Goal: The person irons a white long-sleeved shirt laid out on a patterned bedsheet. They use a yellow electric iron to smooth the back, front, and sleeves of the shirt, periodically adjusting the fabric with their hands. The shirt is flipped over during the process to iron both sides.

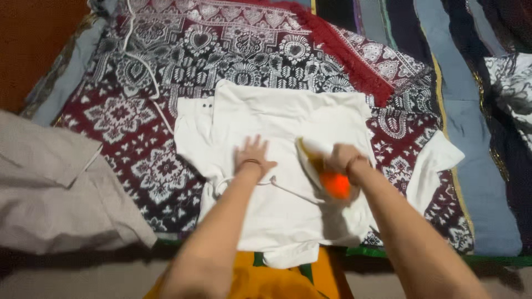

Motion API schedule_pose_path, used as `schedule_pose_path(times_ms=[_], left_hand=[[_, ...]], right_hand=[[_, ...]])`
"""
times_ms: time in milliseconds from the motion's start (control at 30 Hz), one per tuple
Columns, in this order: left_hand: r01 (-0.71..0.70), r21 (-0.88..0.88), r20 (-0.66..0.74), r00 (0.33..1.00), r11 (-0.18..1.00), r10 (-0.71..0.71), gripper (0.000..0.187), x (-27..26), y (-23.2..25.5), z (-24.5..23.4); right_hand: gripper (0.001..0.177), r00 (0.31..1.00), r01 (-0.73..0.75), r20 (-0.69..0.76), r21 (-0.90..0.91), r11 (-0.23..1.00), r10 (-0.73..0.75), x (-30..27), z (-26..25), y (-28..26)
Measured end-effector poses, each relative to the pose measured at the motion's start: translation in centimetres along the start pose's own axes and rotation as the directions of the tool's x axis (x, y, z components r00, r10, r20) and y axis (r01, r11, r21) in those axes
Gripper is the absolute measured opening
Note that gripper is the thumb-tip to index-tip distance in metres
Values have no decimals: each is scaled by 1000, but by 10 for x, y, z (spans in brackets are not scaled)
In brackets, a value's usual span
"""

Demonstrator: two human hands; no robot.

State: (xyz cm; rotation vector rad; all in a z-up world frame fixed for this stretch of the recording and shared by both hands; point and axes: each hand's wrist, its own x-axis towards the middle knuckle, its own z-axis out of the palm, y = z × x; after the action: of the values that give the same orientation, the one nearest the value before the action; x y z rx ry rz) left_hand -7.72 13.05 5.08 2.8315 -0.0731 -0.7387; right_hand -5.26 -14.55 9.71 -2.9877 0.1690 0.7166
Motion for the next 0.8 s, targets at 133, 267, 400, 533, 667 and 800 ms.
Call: schedule_pose_path(times_ms=[133, 267, 400, 533, 667, 800], left_hand=[[-2, 5, -86, 996, 1000, 3, 95, -22, -51, 6], [-38, -32, -32, 999, 999, 37, 98, -11, -55, 11], [-47, -42, -23, 999, 998, 46, 99, -9, -57, 13], [-45, -70, -28, 999, 997, 43, 99, -4, -59, 19], [-65, -100, -32, 998, 993, 62, 101, -3, -62, 14], [-133, 30, 114, 985, 991, 128, 119, -2, -76, -4]], right_hand=[[67, 997, 82, 0, -158, 984, -83, -60, 3, -20], [69, 993, 114, -4, -242, 964, -118, -38, -13, -46], [64, 969, 201, -84, -282, 938, -233, 13, -36, -92], [58, 965, 218, -93, -249, 944, -247, 56, -52, -145], [56, 968, 216, -79, -223, 951, -238, 60, -52, -162], [58, 966, 255, 21, -280, 926, -260, 21, -34, -151]])
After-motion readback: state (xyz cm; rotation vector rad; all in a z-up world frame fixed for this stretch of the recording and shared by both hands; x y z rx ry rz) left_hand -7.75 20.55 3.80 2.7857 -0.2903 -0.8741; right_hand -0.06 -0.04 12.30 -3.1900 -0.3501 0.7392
